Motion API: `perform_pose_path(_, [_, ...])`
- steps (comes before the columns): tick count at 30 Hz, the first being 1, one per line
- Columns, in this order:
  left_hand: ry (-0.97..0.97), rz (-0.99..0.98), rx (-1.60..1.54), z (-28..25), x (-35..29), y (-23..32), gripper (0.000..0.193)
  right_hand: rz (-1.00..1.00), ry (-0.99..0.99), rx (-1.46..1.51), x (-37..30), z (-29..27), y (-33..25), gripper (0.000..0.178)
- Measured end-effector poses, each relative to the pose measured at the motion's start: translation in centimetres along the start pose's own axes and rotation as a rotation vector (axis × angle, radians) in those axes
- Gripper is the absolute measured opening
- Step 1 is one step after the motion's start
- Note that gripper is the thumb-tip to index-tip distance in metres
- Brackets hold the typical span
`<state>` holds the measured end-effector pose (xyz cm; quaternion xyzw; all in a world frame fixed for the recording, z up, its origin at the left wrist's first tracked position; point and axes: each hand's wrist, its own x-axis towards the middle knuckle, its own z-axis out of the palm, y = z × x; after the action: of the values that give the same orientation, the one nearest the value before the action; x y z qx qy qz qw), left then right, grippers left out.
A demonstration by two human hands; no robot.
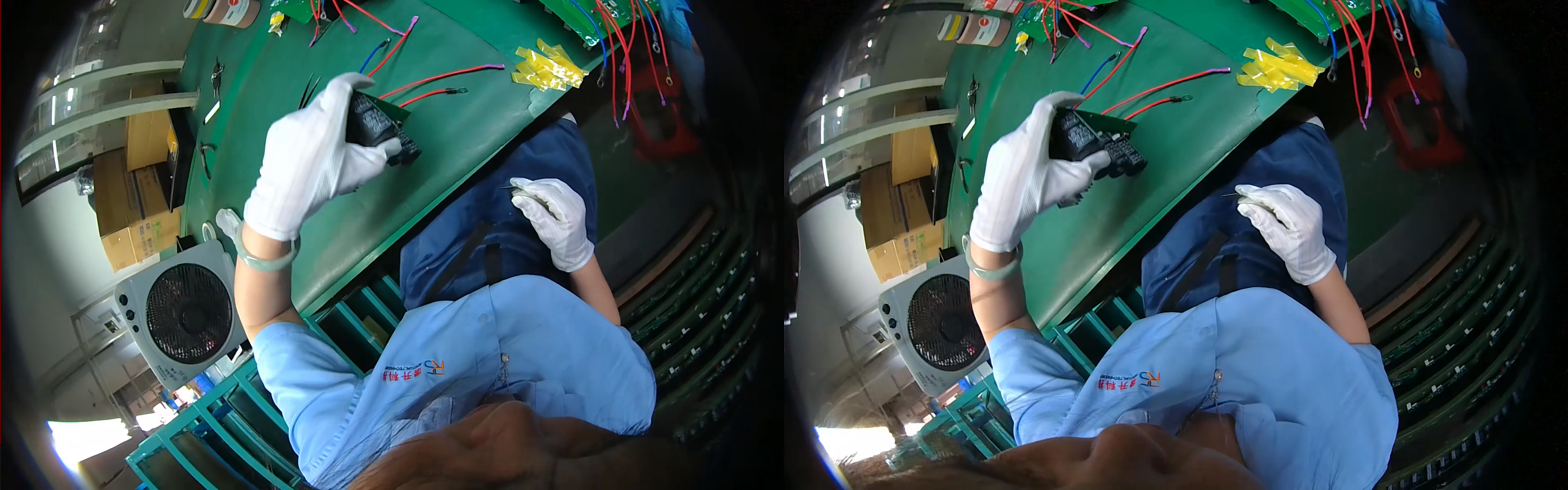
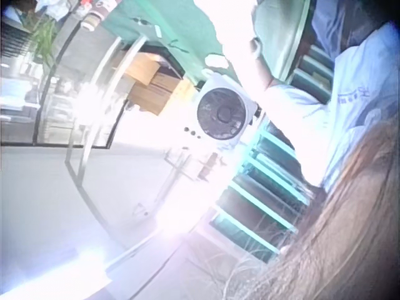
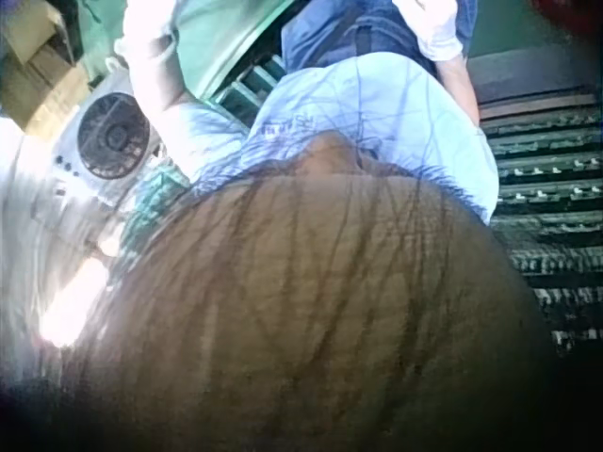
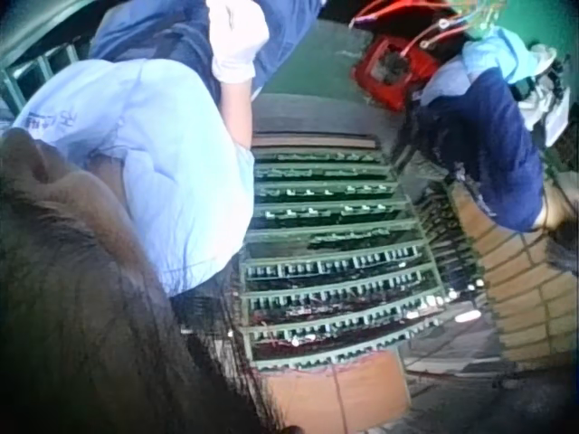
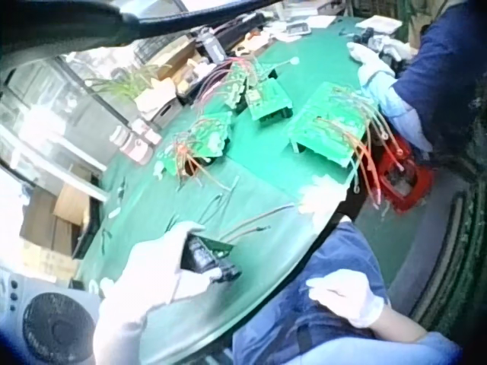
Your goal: Assembling and inspecting printed circuit boards at a factory workstation.
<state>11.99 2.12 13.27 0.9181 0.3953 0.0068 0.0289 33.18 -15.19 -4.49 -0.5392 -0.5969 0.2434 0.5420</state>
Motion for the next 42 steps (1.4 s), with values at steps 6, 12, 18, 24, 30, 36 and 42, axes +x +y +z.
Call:
perform_pose_path(6, [0.069, -0.122, -0.227, 0.5, 0.2, -1.9, 0.076, 0.092, -0.118, 0.057, -0.2, 1.1, -0.7, 0.014])
perform_pose_path(12, [0.187, -0.218, -0.19, 2.0, -0.1, -3.9, 0.081, 0.338, -0.301, 0.084, -0.5, 2.2, -1.1, 0.013])
perform_pose_path(18, [0.19, -0.563, -0.644, 2.7, -3.0, -9.5, 0.067, -0.071, -0.339, -0.15, 0.3, 3.0, -1.7, 0.033])
perform_pose_path(24, [0.51, -0.886, -1.274, 8.1, -8.9, -15.3, 0.054, 0.093, -0.52, -0.131, 2.0, 3.3, -4.0, 0.038])
perform_pose_path(30, [0.878, -1.067, -1.738, 12.9, -14.1, -18.0, 0.036, 0.564, -0.592, 0.602, 3.3, 8.7, -6.7, 0.022])
perform_pose_path(36, [1.051, -0.891, -1.899, 12.6, -12.8, -16.8, 0.035, 0.363, -0.683, 0.782, 3.2, 19.8, -6.0, 0.036])
perform_pose_path(42, [0.969, -0.805, -1.993, 12.1, -12.3, -15.0, 0.031, 0.459, -0.132, 0.991, 7.6, 18.4, -2.9, 0.042])
